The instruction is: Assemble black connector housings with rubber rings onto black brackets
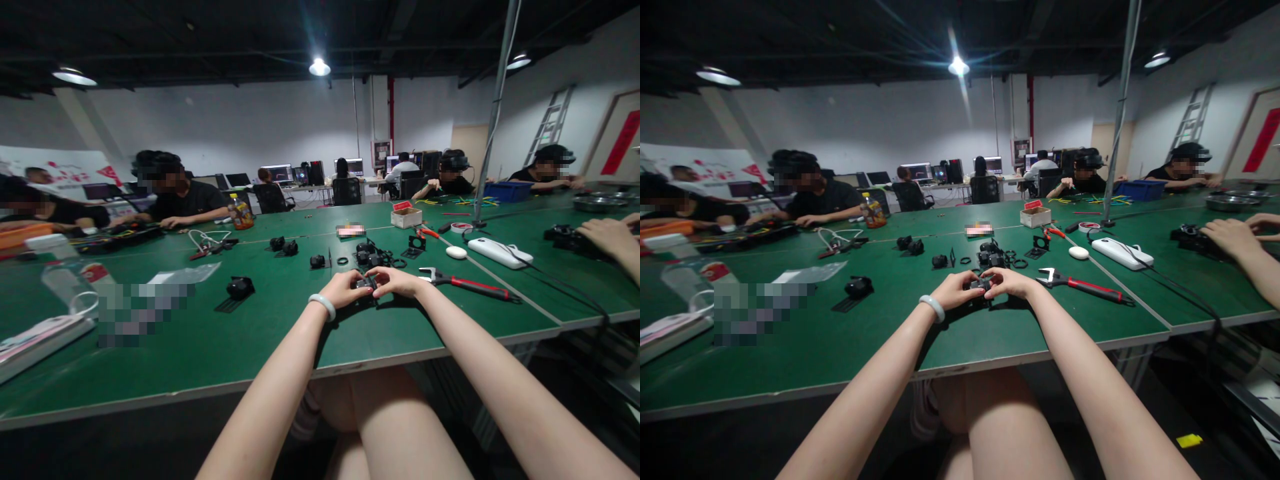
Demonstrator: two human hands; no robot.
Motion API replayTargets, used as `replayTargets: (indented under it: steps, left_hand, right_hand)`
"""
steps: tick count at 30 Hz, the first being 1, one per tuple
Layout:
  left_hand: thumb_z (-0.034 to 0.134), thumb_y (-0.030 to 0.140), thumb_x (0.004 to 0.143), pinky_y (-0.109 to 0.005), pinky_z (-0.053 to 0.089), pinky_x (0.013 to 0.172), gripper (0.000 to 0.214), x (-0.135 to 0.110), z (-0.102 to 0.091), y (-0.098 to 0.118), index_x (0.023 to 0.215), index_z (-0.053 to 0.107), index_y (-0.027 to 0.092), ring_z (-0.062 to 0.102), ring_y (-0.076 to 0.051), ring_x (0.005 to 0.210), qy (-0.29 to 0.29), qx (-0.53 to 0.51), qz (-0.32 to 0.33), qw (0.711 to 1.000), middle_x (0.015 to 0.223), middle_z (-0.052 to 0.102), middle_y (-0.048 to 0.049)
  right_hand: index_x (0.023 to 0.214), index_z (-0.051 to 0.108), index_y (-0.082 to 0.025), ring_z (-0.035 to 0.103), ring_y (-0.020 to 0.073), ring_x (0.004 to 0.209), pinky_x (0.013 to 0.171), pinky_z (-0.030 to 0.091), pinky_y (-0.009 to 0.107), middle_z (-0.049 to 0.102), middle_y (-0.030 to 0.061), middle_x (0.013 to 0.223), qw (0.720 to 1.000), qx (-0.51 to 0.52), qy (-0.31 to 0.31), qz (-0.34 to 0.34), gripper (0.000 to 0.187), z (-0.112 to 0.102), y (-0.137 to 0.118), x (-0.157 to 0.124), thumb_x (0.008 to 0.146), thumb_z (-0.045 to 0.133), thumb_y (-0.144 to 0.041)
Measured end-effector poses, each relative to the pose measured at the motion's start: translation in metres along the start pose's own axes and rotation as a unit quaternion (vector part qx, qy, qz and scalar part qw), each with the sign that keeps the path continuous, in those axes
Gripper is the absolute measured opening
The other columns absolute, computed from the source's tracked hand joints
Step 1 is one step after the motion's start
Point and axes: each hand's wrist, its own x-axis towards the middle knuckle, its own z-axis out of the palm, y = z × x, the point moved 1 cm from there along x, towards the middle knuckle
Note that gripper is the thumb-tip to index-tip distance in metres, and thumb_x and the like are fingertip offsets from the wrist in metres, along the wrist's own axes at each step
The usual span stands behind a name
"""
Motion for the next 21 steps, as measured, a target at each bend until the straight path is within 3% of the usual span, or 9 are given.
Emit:
replayTargets:
  steps: [9, 21]
  left_hand:
    - [0.052, 0.052, 0.064, -0.023, 0.040, 0.059, 0.044, 0.0033, 0.0007, -0.0031, 0.088, 0.059, 0.015, 0.055, -0.017, 0.069, -0.017, -0.025, 0.012, 0.999, 0.078, 0.062, -0.0035]
    - [0.050, 0.053, 0.066, -0.023, 0.038, 0.056, 0.045, 0.0054, 0.0023, -0.0012, 0.090, 0.058, 0.016, 0.055, -0.016, 0.066, -0.004, -0.016, 0.012, 1.000, 0.076, 0.062, -0.0035]
  right_hand:
    - [0.100, 0.051, -0.016, 0.051, 0.0097, 0.070, 0.068, 0.039, 0.023, 0.057, -0.0008, 0.078, 0.998, 0.061, -0.024, 0.011, 0.048, -0.0053, 0.0048, 0.0019, 0.054, 0.066, -0.014]
    - [0.097, 0.053, -0.017, 0.051, 0.0104, 0.070, 0.058, 0.039, 0.020, 0.057, 0.0007, 0.083, 1.000, 0.018, 0.003, 0.009, 0.041, -0.0045, 0.0031, 0.0035, 0.057, 0.062, -0.014]
